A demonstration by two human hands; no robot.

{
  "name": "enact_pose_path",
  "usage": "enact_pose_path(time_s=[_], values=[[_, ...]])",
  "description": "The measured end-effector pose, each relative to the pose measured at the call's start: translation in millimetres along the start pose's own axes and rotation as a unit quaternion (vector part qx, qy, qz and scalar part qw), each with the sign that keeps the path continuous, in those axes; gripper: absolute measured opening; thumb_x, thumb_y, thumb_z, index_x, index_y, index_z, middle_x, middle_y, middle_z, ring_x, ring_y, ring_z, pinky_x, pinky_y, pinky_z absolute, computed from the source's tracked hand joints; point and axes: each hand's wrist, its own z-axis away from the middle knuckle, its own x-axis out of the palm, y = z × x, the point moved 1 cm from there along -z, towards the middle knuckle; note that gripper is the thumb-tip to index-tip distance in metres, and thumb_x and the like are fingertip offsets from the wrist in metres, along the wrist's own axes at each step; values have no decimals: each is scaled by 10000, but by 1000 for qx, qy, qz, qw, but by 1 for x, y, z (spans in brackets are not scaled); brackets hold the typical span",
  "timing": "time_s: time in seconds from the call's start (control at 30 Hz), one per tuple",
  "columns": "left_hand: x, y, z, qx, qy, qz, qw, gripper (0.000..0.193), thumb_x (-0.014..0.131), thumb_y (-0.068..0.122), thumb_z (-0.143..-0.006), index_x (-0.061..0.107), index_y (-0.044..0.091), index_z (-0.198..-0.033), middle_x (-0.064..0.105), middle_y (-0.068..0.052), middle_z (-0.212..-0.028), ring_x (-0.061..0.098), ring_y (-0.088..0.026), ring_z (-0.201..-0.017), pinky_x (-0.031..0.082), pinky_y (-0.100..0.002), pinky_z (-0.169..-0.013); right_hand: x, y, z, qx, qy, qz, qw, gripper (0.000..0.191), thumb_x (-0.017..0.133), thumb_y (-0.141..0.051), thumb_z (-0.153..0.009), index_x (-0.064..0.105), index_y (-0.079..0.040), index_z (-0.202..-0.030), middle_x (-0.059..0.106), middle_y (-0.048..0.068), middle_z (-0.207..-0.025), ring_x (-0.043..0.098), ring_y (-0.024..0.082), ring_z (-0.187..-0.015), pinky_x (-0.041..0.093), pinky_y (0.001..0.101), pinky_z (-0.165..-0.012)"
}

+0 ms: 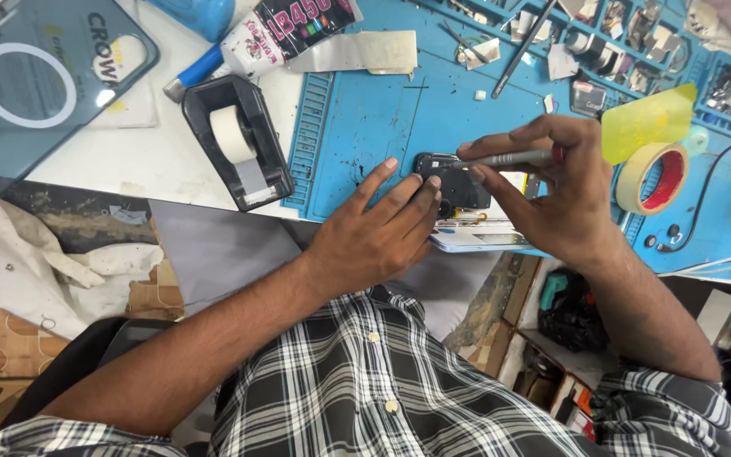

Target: The person uses a precision screwdriver to remove screws from the back of a smartphone, then detaches the back cover to expose the internal components. They inspect the interior, reattach the back cover, and test the device by turning it on and checking the screen. Finally, they insert a SIM card into the SIM tray.

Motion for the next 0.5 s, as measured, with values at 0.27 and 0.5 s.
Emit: enact_pose_path(time_s=[0.27,0.5], values=[[9,0,7,-4,-10,4,1000,395,709,357,-981,739,46,-1223,655,-82,-1353,526,-230,-1332,290,-502,-1258,5,13,2,-51,-24,65,996,511,745,97,-984,314,12,-1247,723,235,-1180,750,290,-1154,649,337,-910],[8,1,8,-5,-6,-2,1000,357,697,345,-1002,746,54,-1202,656,-85,-1356,522,-223,-1342,286,-499,-1265,9,14,1,-68,-27,69,995,524,749,94,-987,298,19,-1242,710,219,-1169,751,287,-1149,651,371,-976]])
